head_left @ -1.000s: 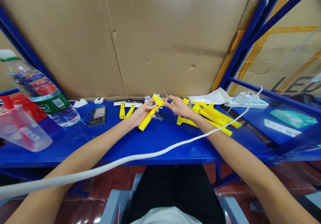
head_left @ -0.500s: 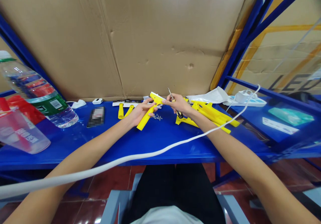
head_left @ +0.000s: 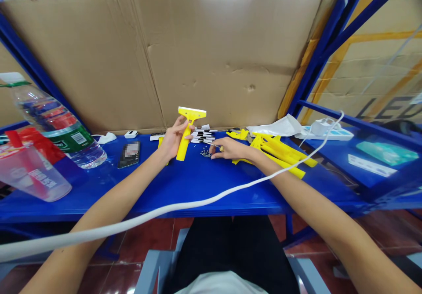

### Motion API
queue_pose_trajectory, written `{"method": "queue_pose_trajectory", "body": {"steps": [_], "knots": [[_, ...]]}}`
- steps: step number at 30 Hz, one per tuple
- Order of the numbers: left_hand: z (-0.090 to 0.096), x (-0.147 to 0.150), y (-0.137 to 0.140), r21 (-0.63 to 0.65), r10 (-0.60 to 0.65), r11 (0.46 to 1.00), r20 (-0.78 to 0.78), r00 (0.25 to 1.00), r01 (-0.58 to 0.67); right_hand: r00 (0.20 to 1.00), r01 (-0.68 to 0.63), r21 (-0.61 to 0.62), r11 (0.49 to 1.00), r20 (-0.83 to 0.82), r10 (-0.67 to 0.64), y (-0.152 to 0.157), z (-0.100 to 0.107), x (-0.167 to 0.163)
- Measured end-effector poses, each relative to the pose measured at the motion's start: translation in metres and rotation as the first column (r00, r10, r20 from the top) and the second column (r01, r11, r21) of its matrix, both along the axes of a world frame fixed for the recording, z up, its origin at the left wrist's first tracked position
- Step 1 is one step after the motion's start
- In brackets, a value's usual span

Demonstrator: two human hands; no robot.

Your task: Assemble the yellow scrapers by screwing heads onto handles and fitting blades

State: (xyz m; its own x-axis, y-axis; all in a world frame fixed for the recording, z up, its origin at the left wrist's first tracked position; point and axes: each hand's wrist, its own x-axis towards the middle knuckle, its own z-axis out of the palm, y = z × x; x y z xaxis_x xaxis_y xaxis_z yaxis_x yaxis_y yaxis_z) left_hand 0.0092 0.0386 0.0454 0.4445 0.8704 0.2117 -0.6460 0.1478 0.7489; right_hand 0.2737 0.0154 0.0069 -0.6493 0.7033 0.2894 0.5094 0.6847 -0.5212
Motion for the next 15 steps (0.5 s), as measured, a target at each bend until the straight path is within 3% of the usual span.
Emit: {"method": "queue_pose_trajectory", "body": {"steps": [10,15], "knots": [[-0.0073,0.0069,-0.0015,0.003,-0.010,1.000,-0.024,1.000,0.010,0.997,-0.034,-0.011,0.999,0.075,0.034,0.0038,-0.0069,-0.0024],[-0.0093,0.0072,-0.0001,0.004,-0.001,1.000,-0.046,0.999,0.001,0.997,0.032,0.103,0.994,0.064,-0.038,0.0016,-0.0043,-0.0025]]}}
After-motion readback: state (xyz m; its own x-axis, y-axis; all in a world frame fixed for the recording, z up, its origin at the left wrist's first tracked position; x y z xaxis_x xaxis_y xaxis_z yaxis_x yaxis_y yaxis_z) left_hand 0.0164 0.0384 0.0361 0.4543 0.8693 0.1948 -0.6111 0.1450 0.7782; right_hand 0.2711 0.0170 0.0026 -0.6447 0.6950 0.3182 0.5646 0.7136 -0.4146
